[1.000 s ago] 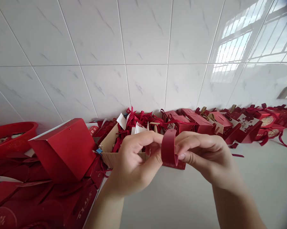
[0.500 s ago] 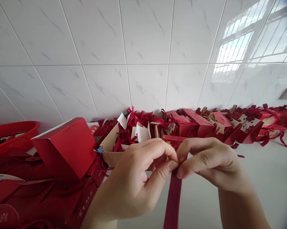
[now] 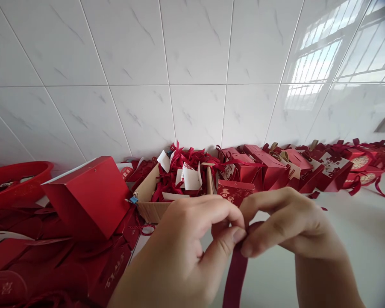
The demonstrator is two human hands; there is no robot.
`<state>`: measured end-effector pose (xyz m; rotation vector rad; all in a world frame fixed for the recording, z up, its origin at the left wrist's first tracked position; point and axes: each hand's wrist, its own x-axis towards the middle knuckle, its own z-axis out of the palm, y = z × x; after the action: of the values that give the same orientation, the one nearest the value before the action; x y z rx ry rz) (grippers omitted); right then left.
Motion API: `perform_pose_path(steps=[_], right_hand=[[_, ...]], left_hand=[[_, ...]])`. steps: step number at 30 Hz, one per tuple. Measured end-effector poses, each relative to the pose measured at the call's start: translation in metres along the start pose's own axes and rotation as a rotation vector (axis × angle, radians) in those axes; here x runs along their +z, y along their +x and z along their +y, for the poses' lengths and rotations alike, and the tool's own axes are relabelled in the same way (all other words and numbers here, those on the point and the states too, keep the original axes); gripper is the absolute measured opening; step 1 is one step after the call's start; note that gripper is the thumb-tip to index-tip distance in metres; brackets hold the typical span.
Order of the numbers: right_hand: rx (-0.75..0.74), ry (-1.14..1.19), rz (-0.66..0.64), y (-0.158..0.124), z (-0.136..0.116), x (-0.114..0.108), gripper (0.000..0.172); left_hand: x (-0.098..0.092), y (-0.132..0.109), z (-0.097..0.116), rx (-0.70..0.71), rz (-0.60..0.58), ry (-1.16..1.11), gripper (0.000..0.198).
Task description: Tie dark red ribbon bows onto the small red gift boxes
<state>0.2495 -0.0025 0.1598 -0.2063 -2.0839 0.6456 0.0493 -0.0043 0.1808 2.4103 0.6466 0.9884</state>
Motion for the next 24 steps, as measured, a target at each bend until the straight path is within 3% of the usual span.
perform_pose_path(steps=[4,7,11,17,24], right_hand=[[-0.04,-0.002,0.265,0.003,0.013,0.005,0.028],[0.106,0.029,0.443,0.004,0.017,0.011,0.028],[0.272,0.164,0.552,0.006,0.013,0.019,0.018],[0.295,0.203,0.619,0.012,-0.002,0.036,0.02],[0.148,-0.198,0.705,0.01,0.001,0.04,0.036]], left_hand=[[0.008,0.005,-0.005,0.06,0.269,0.052,0.01],[0.012,0.011,-0.012,0.155,0.421,0.126,0.01],[0.015,0.014,-0.017,0.334,0.59,0.243,0.012],[0.015,0.011,-0.015,0.461,0.69,0.464,0.012],[0.017,0.013,-0.019,0.44,0.686,0.4,0.013]])
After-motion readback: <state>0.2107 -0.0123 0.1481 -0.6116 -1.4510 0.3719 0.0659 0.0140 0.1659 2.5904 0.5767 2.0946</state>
